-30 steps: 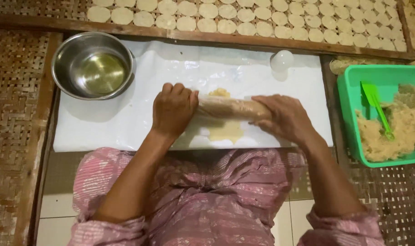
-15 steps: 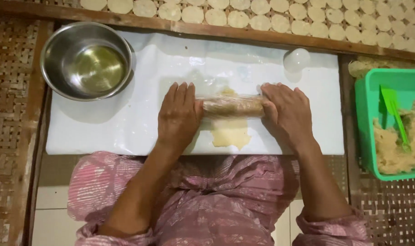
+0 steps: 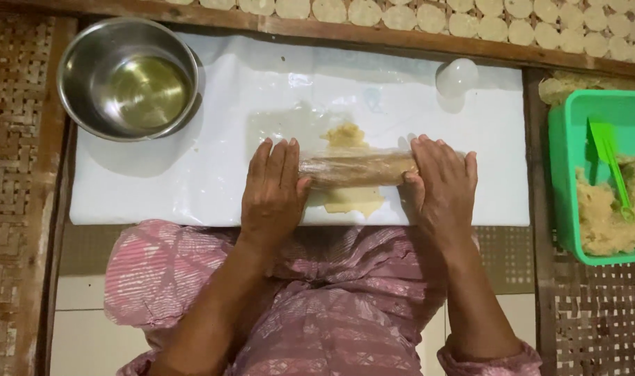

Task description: Rolling out dough and cutting it into small circular shapes for drying.

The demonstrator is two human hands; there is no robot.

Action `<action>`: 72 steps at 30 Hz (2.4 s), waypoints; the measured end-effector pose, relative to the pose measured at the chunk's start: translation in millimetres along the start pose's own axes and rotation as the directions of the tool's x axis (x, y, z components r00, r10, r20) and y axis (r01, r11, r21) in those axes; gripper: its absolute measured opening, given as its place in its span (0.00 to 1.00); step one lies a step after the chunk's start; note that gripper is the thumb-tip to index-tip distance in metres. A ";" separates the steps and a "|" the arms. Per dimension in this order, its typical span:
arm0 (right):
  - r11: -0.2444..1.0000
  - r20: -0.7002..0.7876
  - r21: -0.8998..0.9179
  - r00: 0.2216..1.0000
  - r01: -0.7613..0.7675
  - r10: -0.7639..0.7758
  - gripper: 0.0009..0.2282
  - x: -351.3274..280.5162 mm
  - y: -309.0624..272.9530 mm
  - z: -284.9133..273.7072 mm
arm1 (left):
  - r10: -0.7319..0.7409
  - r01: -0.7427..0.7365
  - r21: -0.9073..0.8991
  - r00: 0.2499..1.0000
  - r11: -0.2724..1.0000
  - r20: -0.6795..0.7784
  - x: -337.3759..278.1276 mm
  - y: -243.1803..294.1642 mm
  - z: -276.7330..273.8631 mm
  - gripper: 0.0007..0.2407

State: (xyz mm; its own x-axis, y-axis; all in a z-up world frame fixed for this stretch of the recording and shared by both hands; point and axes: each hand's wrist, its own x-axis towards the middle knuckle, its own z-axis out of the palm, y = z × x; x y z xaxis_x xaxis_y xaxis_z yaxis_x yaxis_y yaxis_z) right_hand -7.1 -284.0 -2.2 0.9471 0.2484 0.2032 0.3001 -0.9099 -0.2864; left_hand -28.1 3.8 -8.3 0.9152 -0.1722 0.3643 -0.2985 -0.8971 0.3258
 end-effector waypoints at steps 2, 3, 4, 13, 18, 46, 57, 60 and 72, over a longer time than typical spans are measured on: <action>1.000 -0.025 -0.004 1.000 0.001 -0.001 0.21 -8.5 -0.4 3.1 | -0.003 0.003 -0.015 1.000 1.000 -0.006 -4.4 1.3 -1.5 0.24; 1.000 -0.041 -0.007 0.999 0.000 0.000 0.22 -13.4 -1.2 4.7 | -0.012 0.012 -0.032 1.000 0.999 -0.005 -7.7 2.0 -2.9 0.24; 1.000 -0.047 -0.006 0.999 0.003 -0.003 0.22 -17.6 -2.2 4.5 | -0.011 0.010 -0.028 1.000 1.000 -0.010 -13.1 2.9 -5.2 0.24; 0.990 0.271 -0.101 0.955 -0.101 0.125 0.24 40.6 4.9 -38.0 | 0.049 -0.060 0.077 0.988 0.995 0.144 37.5 -3.5 -15.1 0.29; 0.990 0.310 0.031 0.943 -0.140 0.123 0.22 81.4 8.8 -11.4 | 0.089 -0.097 0.150 0.994 0.984 0.060 67.8 -17.2 15.0 0.29; 0.987 0.010 -0.124 0.995 -0.098 0.100 0.22 -46.2 -33.2 -11.3 | 0.000 -0.002 0.094 1.000 0.996 0.022 -27.1 29.5 -24.9 0.29; 0.990 0.144 -0.051 0.980 -0.133 0.139 0.20 42.1 -10.2 -2.6 | -0.029 0.024 0.063 0.996 0.998 0.083 55.4 -8.4 15.2 0.17; 0.996 0.304 0.051 0.951 -0.080 0.060 0.20 41.8 5.1 -6.8 | -0.001 -0.006 0.059 0.994 0.998 0.109 53.3 -8.1 14.2 0.12; 0.962 0.366 0.038 0.892 0.271 -0.265 0.26 88.7 -7.0 -26.8 | -0.009 0.007 0.042 0.999 0.999 0.039 30.9 -19.4 -1.8 0.12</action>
State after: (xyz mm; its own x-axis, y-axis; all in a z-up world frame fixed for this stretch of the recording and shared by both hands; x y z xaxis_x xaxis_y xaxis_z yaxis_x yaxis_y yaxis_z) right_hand 71.7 -264.5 42.9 0.8068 0.5846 -0.0857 0.5493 -0.7955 -0.2558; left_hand 5.4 16.7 -1.9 0.9278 -0.1800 0.3267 -0.2800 -0.9147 0.2913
